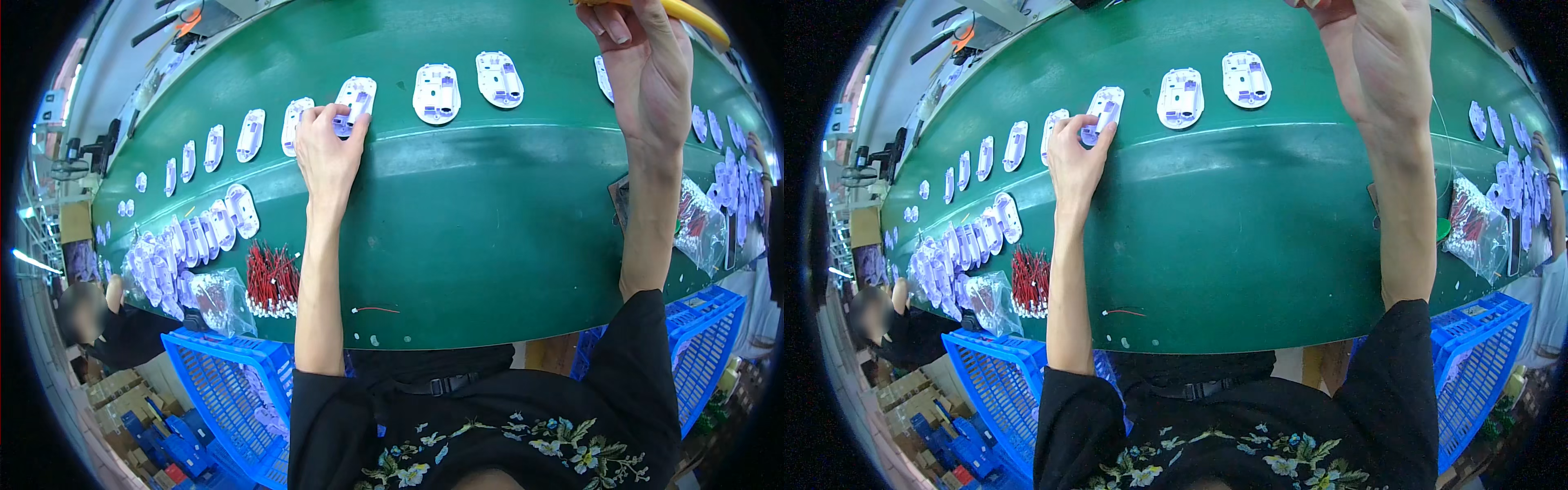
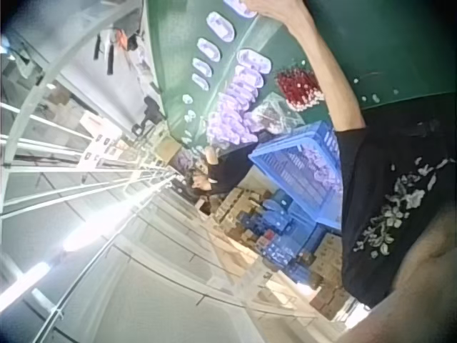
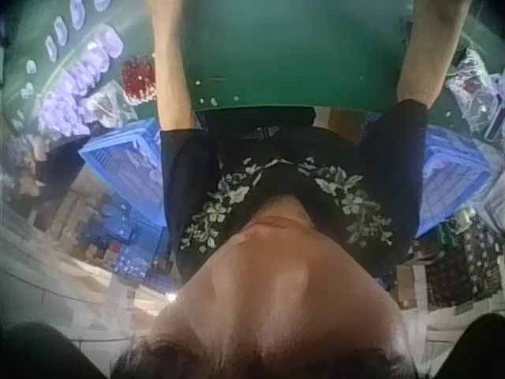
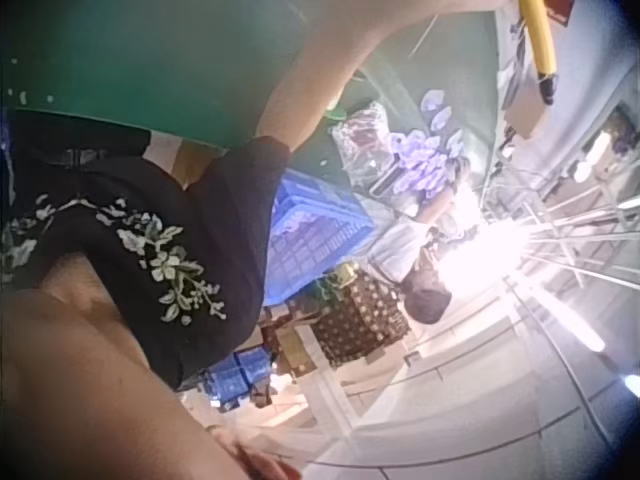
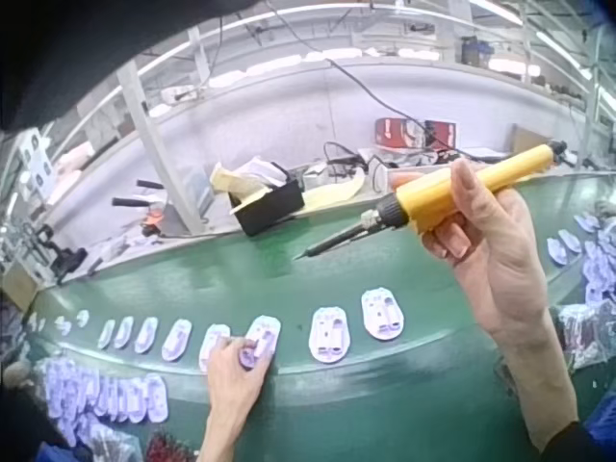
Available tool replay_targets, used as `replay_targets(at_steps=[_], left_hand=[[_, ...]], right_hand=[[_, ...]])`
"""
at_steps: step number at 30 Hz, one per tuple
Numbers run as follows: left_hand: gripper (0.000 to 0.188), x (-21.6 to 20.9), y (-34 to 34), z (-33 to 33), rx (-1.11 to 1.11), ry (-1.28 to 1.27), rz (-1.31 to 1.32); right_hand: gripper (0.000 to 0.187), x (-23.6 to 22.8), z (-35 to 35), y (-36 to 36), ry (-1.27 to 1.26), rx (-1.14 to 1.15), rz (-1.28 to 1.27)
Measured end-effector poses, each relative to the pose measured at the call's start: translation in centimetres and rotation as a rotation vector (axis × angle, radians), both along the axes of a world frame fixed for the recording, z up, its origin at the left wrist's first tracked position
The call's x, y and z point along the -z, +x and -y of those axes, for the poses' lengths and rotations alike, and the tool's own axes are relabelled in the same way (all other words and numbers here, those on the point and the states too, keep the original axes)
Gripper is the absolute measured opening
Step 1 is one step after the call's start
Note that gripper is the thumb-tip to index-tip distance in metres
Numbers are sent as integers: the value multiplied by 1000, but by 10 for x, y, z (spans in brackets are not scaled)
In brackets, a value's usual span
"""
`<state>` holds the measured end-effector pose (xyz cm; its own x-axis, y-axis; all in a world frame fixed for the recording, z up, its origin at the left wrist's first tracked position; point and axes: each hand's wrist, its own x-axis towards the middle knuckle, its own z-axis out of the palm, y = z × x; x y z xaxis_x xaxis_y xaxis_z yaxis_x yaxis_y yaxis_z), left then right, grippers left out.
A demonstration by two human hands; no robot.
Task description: Solder wires onto the circuit board inside a computer mouse shell at an assembly station.
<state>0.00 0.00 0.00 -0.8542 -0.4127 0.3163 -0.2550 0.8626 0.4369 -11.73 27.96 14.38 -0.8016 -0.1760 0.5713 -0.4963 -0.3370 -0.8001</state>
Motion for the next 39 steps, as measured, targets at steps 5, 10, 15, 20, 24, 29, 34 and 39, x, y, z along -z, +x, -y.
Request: replay_targets(at_steps=[5,10,15,20,24,29,34,39], left_hand=[[25,-9,20,1,140,77,-138],[25,-42,88,-19,364,92,54],[30,-40,154,-30,295,92,221],[48,-41,204,-46,145,182,152],[29,-34,232,-53,140,177,226],[25,-25,244,-57,112,273,199],[24,-24,254,-61,80,301,178],[24,-21,260,-58,86,297,205]], right_hand=[[48,13,5,0,-88,-35,64],[44,6,11,18,88,-201,122],[25,14,51,63,195,-348,467],[21,73,52,54,393,-653,403],[18,85,73,69,487,-677,373],[16,100,74,64,550,-740,452],[14,102,72,59,488,-738,524],[14,105,72,56,505,-725,518]])
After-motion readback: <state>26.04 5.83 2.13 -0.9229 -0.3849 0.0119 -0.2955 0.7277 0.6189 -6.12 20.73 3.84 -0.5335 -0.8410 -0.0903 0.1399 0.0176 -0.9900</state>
